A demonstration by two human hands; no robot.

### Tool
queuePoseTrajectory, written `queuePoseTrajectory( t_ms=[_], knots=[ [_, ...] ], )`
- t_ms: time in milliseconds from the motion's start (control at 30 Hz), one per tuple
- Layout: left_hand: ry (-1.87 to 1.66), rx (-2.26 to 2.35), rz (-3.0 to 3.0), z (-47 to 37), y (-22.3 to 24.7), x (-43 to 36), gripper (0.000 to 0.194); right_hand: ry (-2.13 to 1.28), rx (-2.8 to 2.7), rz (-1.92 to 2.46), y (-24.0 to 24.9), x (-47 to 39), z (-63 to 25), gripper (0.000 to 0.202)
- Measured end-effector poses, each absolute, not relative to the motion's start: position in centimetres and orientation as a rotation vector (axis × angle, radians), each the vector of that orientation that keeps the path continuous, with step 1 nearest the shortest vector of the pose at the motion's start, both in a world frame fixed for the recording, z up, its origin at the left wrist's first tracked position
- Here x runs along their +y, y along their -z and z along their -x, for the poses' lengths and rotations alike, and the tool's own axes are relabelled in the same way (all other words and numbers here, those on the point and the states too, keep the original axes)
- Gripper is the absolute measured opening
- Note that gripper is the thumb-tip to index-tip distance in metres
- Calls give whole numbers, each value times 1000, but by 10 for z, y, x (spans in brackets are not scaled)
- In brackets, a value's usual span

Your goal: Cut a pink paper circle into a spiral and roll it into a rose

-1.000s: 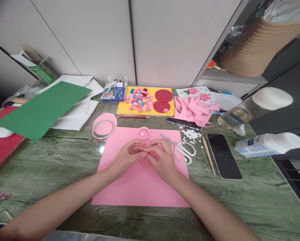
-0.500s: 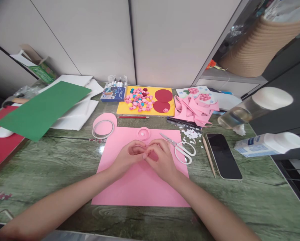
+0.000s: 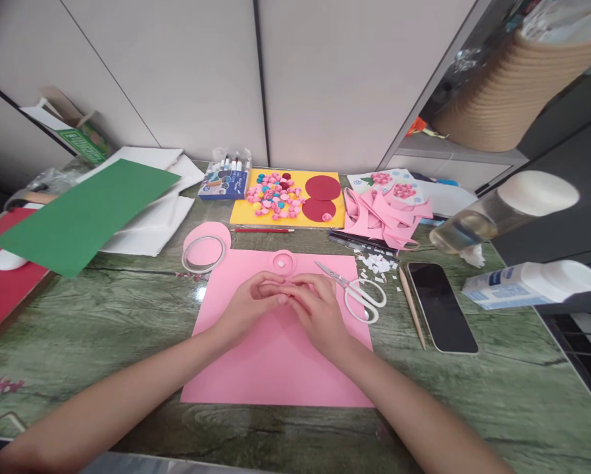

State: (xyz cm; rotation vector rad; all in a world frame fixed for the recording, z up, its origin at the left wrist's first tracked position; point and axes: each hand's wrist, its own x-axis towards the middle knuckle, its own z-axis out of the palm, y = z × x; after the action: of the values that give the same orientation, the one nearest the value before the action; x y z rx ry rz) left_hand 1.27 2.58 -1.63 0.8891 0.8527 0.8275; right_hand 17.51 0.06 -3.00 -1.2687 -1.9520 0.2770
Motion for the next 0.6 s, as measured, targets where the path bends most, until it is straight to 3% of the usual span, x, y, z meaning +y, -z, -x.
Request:
queuePoseTrajectory(
  t_ms=[200,600],
  knots=[
    [-828,862,-843,-14,16,24,29,-318,-1855,1304,30,1,-175,5],
    [-834,886,-809,-15,14,23,27,-348,-1889,1295,26,0,-173,6]
  ],
)
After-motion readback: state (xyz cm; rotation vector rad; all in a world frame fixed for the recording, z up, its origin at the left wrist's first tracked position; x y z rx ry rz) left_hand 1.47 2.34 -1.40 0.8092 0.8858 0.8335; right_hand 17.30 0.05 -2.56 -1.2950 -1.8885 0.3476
